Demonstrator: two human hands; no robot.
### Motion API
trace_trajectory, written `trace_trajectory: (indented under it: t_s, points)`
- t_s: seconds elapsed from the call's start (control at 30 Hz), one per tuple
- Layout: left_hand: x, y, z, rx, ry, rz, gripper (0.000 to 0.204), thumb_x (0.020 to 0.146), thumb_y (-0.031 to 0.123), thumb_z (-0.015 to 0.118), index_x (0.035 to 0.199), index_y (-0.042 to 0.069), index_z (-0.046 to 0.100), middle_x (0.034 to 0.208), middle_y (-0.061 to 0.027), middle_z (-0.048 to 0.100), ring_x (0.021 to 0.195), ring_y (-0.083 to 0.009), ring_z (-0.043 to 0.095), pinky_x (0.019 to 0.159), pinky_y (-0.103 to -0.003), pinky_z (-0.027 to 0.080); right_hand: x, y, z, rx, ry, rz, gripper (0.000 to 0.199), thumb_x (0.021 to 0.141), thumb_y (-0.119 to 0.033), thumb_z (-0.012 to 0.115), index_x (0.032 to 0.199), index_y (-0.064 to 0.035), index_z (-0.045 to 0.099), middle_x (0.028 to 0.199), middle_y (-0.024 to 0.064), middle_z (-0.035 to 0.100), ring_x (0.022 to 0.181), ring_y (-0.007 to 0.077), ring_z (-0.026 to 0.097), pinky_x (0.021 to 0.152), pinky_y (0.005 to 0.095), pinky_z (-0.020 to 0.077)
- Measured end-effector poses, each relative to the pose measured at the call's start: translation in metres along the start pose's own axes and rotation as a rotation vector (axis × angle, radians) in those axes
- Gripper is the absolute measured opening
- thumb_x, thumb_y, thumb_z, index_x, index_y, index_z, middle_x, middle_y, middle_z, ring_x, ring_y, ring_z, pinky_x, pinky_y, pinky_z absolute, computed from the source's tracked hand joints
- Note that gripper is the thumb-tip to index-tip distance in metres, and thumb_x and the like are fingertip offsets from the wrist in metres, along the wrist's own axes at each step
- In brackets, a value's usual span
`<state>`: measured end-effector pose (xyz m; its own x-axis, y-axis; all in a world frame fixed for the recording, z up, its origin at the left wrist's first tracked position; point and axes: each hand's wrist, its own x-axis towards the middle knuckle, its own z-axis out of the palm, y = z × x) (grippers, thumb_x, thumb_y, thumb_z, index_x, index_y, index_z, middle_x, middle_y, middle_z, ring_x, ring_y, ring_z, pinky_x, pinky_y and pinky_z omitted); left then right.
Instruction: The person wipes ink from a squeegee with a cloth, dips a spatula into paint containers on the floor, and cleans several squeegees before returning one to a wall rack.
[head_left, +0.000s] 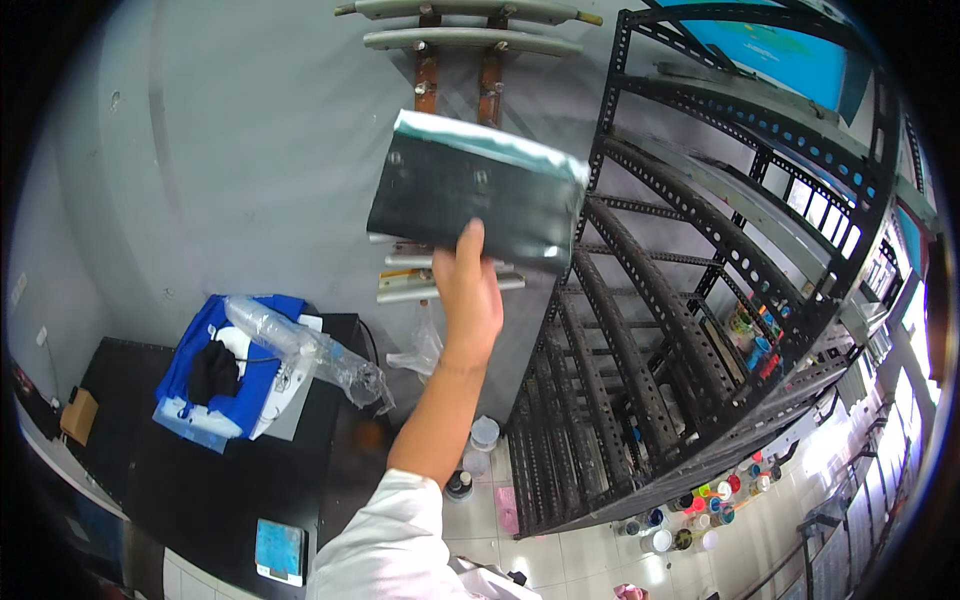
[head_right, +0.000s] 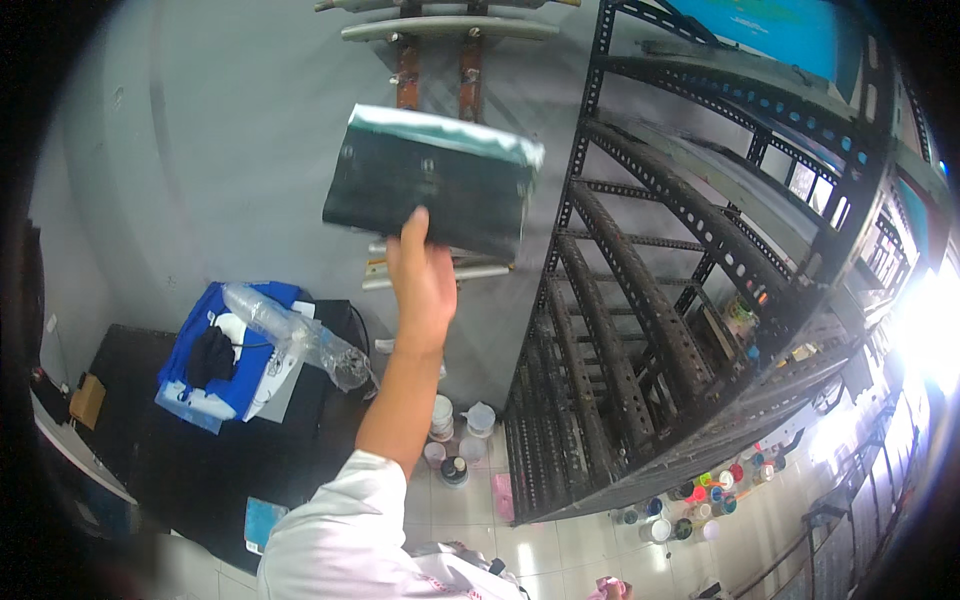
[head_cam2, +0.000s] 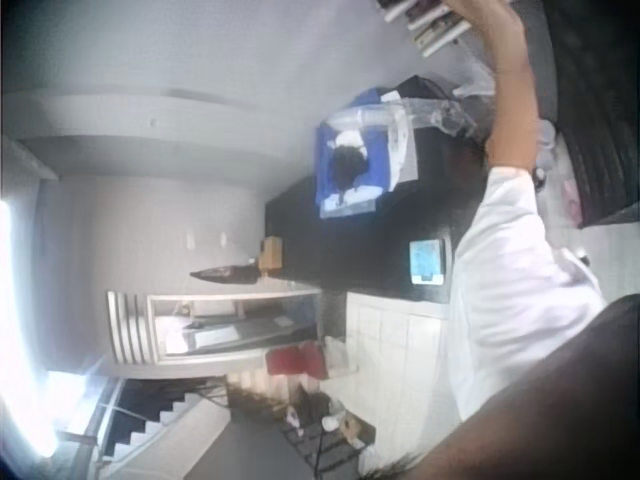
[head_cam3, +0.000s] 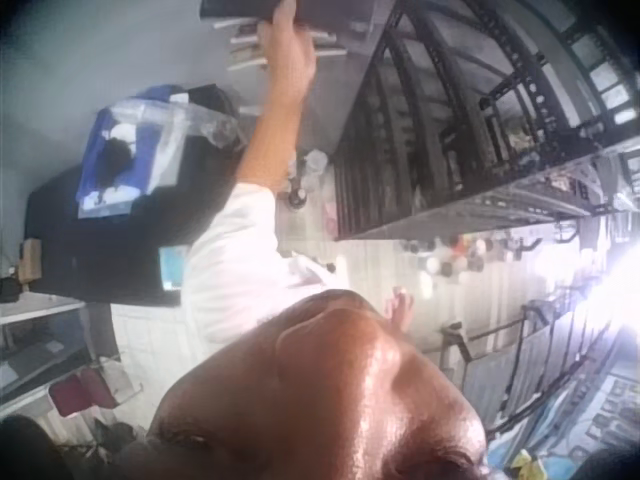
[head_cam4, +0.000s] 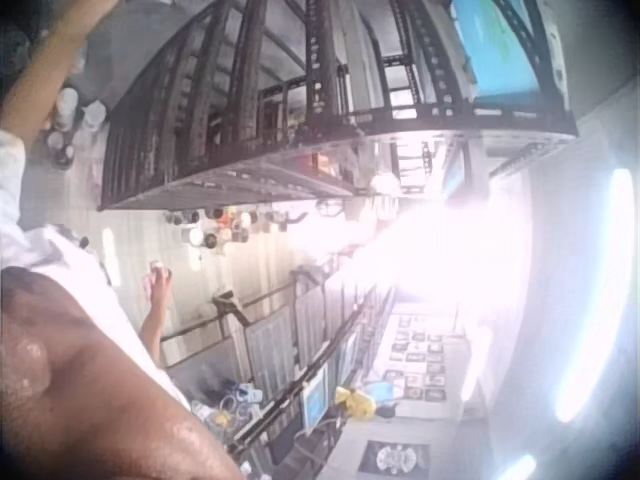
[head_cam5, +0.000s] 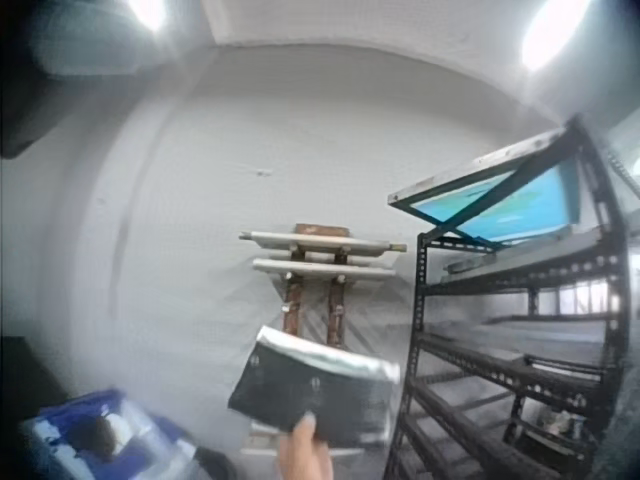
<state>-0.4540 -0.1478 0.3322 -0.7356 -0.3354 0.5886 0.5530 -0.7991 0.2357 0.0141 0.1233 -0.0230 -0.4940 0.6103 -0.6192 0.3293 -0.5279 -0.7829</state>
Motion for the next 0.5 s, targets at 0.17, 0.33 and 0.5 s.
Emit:
trace_trajectory:
  t_s: [0.17, 0.33, 0.5]
  points:
    - [-0.115, 0.044, -0.001, 0.073, 0.027, -0.141, 0.047, 0.087, 0.019, 0.060, 0.129, 0.005, 0.044, 0.124, -0.0066, 0.051, 0.113, -0.0213, 0.050, 0.099, -0.038, 0.040, -0.004, 0.005, -0.040, -0.048, -0.044, -0.056, 0.067, 0.085, -0.032, 0.065, 0.139, -0.0153, 0.030, 0.125, 0.0076, 0.053, 0.114, 0.0184, 0.049, 0.099, 0.0350, 0.0372]
    - [-0.189, 0.074, 0.009, 0.064, -0.013, -0.282, 0.058, 0.083, 0.022, 0.068, 0.131, 0.005, 0.041, 0.123, -0.0066, 0.052, 0.112, -0.0195, 0.050, 0.098, -0.037, 0.041, -0.023, -0.010, -0.048, -0.102, -0.005, -0.187, 0.038, 0.087, -0.029, 0.056, 0.115, -0.0044, 0.046, 0.103, 0.0088, 0.054, 0.093, 0.0168, 0.049, 0.076, 0.0304, 0.0398]
    - [-0.244, 0.071, 0.018, 0.048, -0.146, -0.438, 0.069, 0.079, 0.036, 0.075, 0.130, 0.003, 0.042, 0.119, -0.0063, 0.055, 0.106, -0.0183, 0.055, 0.090, -0.034, 0.048, -0.022, 0.005, -0.074, -0.219, 0.116, -0.437, 0.031, 0.090, -0.027, 0.048, 0.101, 0.0006, 0.058, 0.091, 0.0099, 0.058, 0.082, 0.0178, 0.055, 0.072, 0.0323, 0.0462]
